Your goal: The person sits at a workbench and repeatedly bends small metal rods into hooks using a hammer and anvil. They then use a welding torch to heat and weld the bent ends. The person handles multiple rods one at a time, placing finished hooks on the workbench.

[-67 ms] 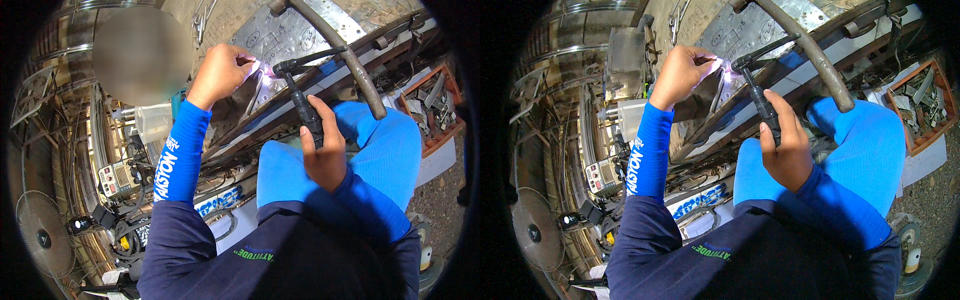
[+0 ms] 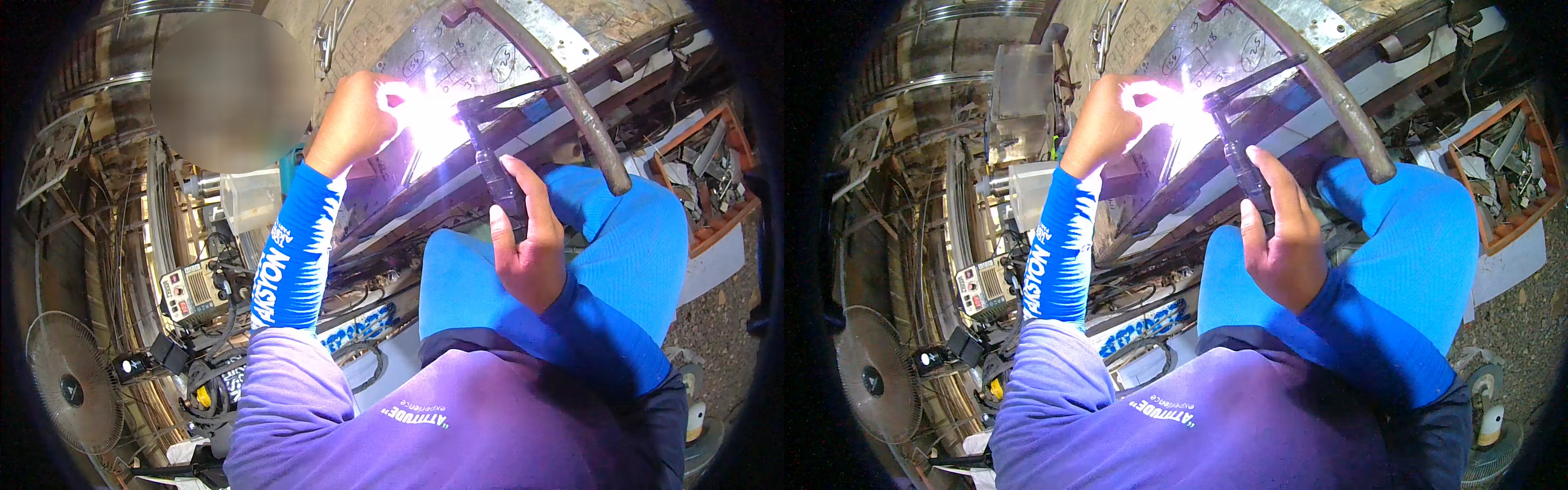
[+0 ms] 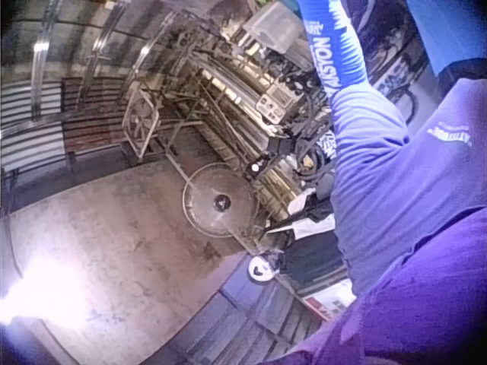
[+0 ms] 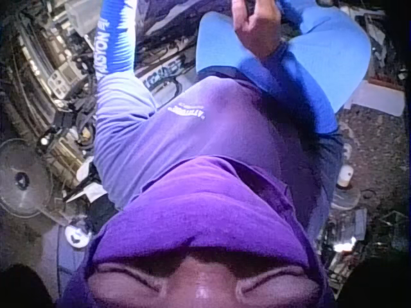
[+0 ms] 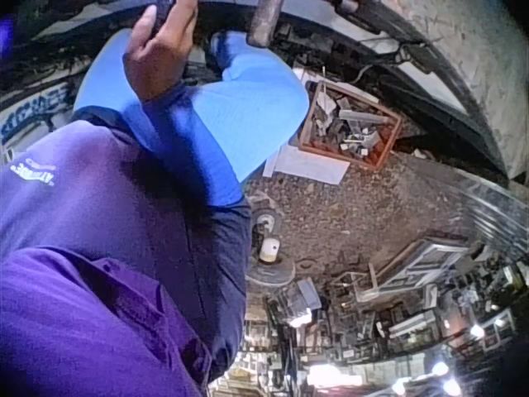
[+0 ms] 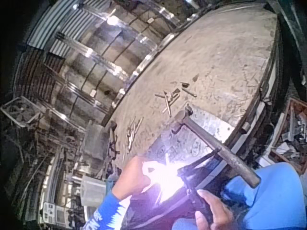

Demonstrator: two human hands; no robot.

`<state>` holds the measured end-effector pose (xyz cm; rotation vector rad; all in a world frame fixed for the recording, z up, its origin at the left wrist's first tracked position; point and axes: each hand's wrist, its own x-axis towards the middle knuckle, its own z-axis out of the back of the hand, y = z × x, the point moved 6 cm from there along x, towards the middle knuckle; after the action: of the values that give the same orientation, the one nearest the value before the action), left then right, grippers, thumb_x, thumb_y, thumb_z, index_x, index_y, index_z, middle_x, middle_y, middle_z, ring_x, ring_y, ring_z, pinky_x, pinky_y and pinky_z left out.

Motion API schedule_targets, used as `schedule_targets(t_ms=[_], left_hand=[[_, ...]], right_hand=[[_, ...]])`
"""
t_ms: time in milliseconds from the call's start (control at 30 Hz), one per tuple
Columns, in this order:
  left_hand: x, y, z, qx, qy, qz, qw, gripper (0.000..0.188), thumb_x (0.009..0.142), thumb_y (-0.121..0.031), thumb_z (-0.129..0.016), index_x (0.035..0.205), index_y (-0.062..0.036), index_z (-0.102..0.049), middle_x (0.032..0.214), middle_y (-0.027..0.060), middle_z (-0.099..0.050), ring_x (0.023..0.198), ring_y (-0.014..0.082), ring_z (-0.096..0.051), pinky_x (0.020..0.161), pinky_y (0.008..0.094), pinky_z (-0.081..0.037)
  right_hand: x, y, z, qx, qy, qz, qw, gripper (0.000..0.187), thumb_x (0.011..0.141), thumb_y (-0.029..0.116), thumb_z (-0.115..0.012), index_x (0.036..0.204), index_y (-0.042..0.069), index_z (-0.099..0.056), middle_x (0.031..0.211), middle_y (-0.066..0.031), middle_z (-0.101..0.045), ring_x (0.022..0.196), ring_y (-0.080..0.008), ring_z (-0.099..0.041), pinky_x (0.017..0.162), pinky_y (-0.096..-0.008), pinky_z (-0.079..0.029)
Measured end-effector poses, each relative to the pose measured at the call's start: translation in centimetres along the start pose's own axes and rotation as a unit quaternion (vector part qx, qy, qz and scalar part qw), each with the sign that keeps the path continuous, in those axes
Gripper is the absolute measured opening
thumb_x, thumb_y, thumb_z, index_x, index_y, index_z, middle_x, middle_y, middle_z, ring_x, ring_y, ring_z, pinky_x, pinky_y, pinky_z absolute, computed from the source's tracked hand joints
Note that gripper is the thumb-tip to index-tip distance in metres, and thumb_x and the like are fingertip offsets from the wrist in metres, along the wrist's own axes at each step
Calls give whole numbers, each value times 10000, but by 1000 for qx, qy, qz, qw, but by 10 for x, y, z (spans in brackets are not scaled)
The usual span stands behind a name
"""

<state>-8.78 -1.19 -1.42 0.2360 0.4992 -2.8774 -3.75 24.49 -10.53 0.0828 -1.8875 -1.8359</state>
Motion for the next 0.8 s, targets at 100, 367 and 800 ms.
schedule_targets(t_ms=[100,367,800], left_hand=[[4,-4,-1,2,9,15,1000,231,863,-159,-790,1026,2,-820,881,228,-777,775,318,-771,760,396,-592],[4,-7,0,28,1,32,999,230,857,-170,-807,983,22,-819,868,218,-784,771,300,-777,762,386,-600],[19,-5,0,35,75,12,996,263,822,-177,-810,969,41,-797,864,233,-770,777,321,-768,756,391,-597]], right_hand=[[-1,-5,-1,33,11,-66,997,563,961,-25,-618,1506,-44,-479,1387,-271,-615,1222,-413,-658,1056,-424,-523],[2,-10,1,62,-6,-107,992,563,964,-13,-613,1508,-40,-469,1410,-287,-606,1248,-455,-655,1059,-441,-522],[0,-11,6,57,-13,-119,991,571,947,-16,-635,1500,-29,-492,1428,-268,-607,1251,-449,-653,1067,-444,-523]])
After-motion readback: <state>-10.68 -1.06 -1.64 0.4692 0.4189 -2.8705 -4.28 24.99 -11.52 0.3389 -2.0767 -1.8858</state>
